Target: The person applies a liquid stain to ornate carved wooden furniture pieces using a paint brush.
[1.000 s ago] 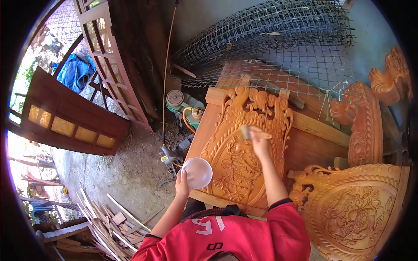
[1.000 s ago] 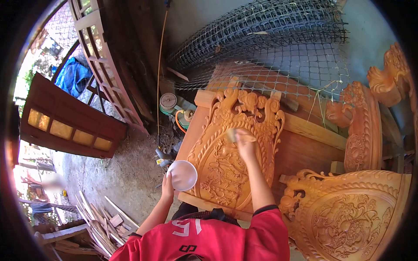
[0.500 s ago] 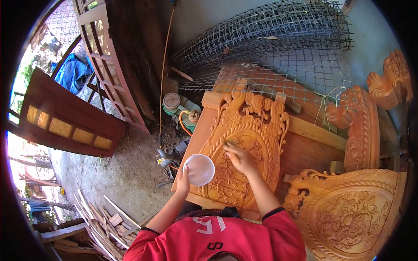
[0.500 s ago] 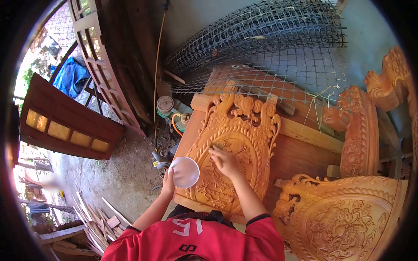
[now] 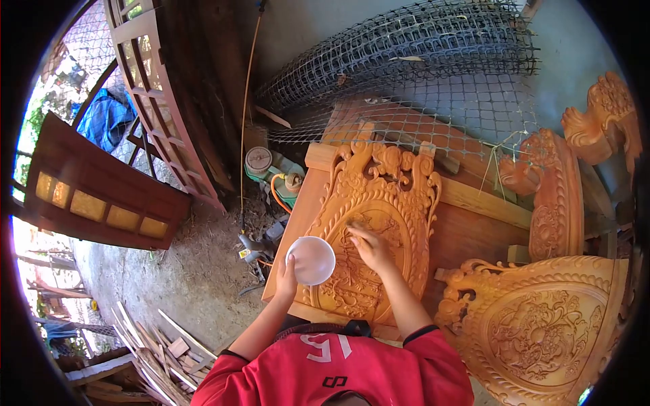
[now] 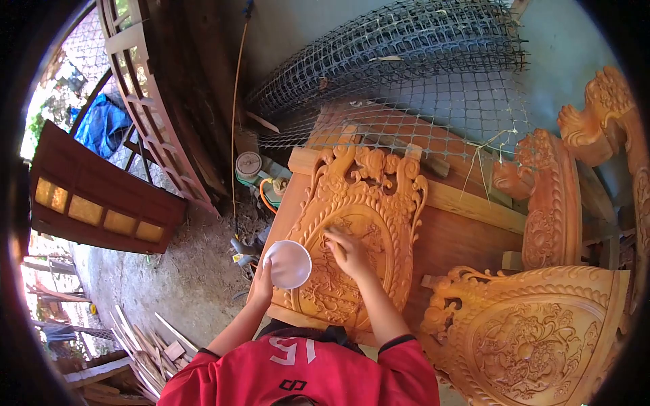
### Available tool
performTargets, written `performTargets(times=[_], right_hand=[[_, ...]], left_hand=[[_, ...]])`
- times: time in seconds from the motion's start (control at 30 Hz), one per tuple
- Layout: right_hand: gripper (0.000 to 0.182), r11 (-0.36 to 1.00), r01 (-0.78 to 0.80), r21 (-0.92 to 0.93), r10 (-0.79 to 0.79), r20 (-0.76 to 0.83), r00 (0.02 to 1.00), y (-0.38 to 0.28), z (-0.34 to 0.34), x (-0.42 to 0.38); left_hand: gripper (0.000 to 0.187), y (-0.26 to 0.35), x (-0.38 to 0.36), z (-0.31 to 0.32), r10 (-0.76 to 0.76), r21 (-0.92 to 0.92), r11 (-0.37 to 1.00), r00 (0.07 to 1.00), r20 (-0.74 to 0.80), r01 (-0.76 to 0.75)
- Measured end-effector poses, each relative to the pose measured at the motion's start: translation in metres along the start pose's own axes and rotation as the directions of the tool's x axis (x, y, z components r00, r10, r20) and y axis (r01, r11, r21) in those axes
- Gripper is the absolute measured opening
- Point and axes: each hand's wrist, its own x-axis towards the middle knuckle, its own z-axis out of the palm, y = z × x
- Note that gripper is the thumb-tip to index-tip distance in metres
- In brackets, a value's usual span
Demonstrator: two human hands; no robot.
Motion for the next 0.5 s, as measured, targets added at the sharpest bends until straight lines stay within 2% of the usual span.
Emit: performTargets(times=[0.07, 0.1, 0.17, 0.2, 0.27, 0.3, 0.33, 0.4, 0.43, 0.5], right_hand=[[0.021, 0.927, -0.131, 0.353, 0.149, -0.025, 0.988, -0.028, -0.015, 0.002], [0.021, 0.928, -0.129, 0.35, 0.145, -0.022, 0.989, -0.036, -0.023, 0.003], [0.02, 0.759, -0.202, 0.619, 0.291, -0.044, 0.956, -0.048, -0.034, 0.001], [0.02, 0.762, -0.199, 0.617, 0.292, -0.053, 0.955, -0.049, -0.035, -0.001], [0.02, 0.764, -0.173, 0.622, 0.175, 0.057, 0.983, -0.053, -0.034, -0.007], [0.022, 0.811, -0.328, 0.485, 0.234, 0.245, 0.941, -0.064, -0.037, -0.01], [0.024, 0.883, -0.144, 0.447, 0.079, 0.161, 0.984, -0.053, -0.015, -0.021], [0.024, 0.945, -0.274, 0.178, 0.174, 0.433, 0.885, -0.057, -0.003, -0.031], [0.024, 0.944, -0.28, 0.174, 0.184, 0.427, 0.885, -0.058, 0.002, -0.034], [0.029, 0.922, -0.379, 0.082, 0.309, 0.433, 0.847, -0.07, 0.001, -0.031]], left_hand=[[0.051, 0.008, -0.001, 0.007, 0.04, 0.04, 0.998, 0.999, -0.015, -0.04], [0.05, 0.012, -0.003, 0.01, 0.083, 0.086, 0.993, 0.996, -0.027, -0.081], [0.051, 0.006, -0.001, 0.013, 0.083, 0.09, 0.993, 0.997, -0.004, -0.082], [0.051, 0.003, 0.003, 0.015, 0.085, 0.1, 0.991, 0.996, 0.025, -0.087], [0.051, -0.002, 0.006, 0.023, 0.115, 0.075, 0.99, 0.991, 0.063, -0.119], [0.051, -0.002, 0.006, 0.028, 0.137, 0.048, 0.989, 0.986, 0.091, -0.141], [0.051, -0.001, 0.006, 0.034, 0.137, 0.049, 0.988, 0.985, 0.104, -0.143], [0.051, 0.009, 0.0, 0.044, 0.295, 0.197, 0.924, 0.939, 0.174, -0.327], [0.051, 0.013, 0.001, 0.042, 0.332, 0.357, 0.844, 0.913, 0.236, -0.399], [0.051, 0.018, 0.005, 0.041, 0.311, 0.37, 0.838, 0.908, 0.279, -0.401]])
